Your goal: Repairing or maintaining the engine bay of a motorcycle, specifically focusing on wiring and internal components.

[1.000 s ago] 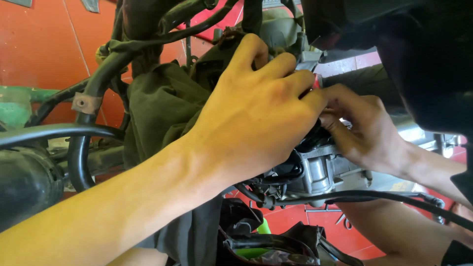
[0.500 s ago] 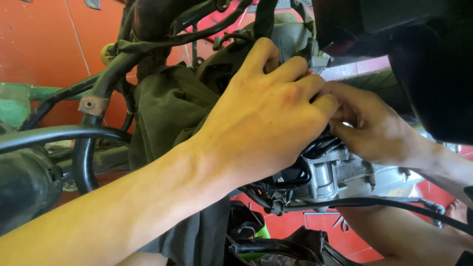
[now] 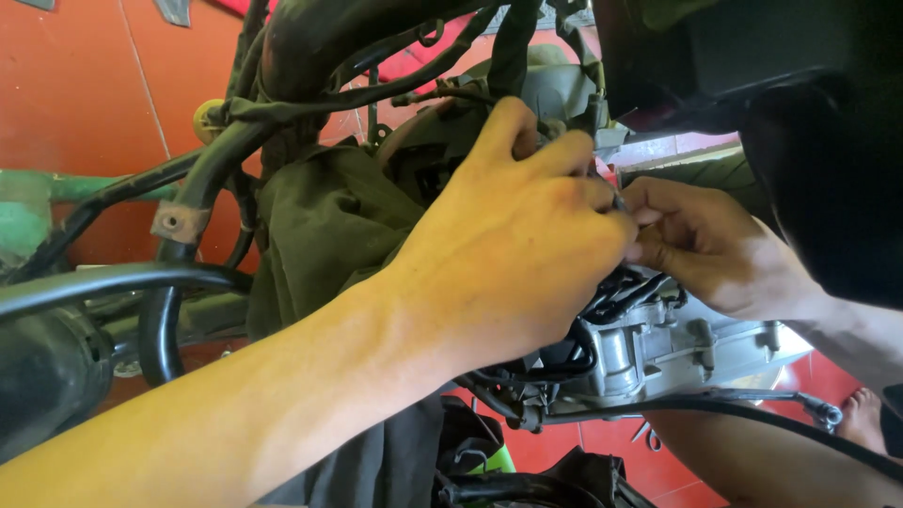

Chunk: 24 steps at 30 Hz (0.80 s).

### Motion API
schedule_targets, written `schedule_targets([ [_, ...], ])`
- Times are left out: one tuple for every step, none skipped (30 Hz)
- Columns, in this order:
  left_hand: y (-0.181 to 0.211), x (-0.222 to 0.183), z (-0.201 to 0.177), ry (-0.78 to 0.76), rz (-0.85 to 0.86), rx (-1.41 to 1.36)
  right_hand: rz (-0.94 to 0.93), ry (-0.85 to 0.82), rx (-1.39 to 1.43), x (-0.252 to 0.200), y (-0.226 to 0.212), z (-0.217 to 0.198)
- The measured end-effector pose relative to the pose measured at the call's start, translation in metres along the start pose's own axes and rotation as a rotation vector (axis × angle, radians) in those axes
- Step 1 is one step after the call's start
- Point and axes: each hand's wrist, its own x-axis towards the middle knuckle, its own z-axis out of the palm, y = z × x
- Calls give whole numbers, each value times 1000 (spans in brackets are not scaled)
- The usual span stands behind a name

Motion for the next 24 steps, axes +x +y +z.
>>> schedule_targets([
  [1, 2, 0, 3, 1, 1, -2, 1, -2, 1, 0, -2],
  [1, 3, -1, -38, 11, 9, -51, -19, -1, 3, 1, -3],
  [2, 4, 0, -81, 22, 14, -98, -39, 3, 3, 2, -3],
  [6, 6, 2, -81, 23, 11, -96, -37, 4, 2, 4, -4],
  [9, 8, 5, -63, 6, 28, -77, -30, 18, 2, 6, -4],
  [12, 10, 8, -46, -12, 44, -59, -23, 33, 2, 8, -4],
  [13, 10, 14, -46, -13, 41, -56, -23, 33, 1, 9, -4],
  [13, 10, 20, -3, -16, 31, -89, -35, 48, 1, 9, -3],
  [13, 11, 26, 43, -21, 25, -124, -50, 61, 1, 9, -3],
  [12, 10, 23, 45, -23, 26, -124, -52, 58, 3, 12, -3],
  [11, 10, 21, -19, -18, 10, -121, -65, 111, 3, 16, -4],
  [10, 11, 19, -83, -13, -6, -118, -78, 163, 4, 20, -5],
  [9, 10, 19, -84, -13, -9, -116, -78, 165, 4, 18, -5],
  [7, 10, 19, -110, -1, 0, -143, -93, 136, 5, 16, -5],
  [6, 9, 18, -136, 11, 9, -170, -107, 108, 6, 14, -5],
  [5, 10, 20, -139, 13, 6, -168, -104, 110, 4, 14, -5],
  [4, 11, 20, -151, 29, 26, -171, -100, 92, 4, 14, -5],
  [3, 11, 20, -162, 46, 47, -174, -96, 73, 4, 13, -4],
  [4, 10, 22, -162, 43, 49, -176, -99, 73, 4, 14, -3],
  [4, 9, 23, -125, 44, 21, -177, -89, 91, 4, 16, -2],
  [4, 9, 25, -88, 46, -10, -175, -78, 109, 4, 17, -1],
  [4, 9, 25, -89, 44, -12, -173, -79, 110, 5, 16, -1],
  [4, 9, 25, -105, 50, -8, -182, -72, 93, 4, 15, 0],
  [4, 10, 25, -121, 56, -4, -190, -65, 77, 4, 14, 1],
])
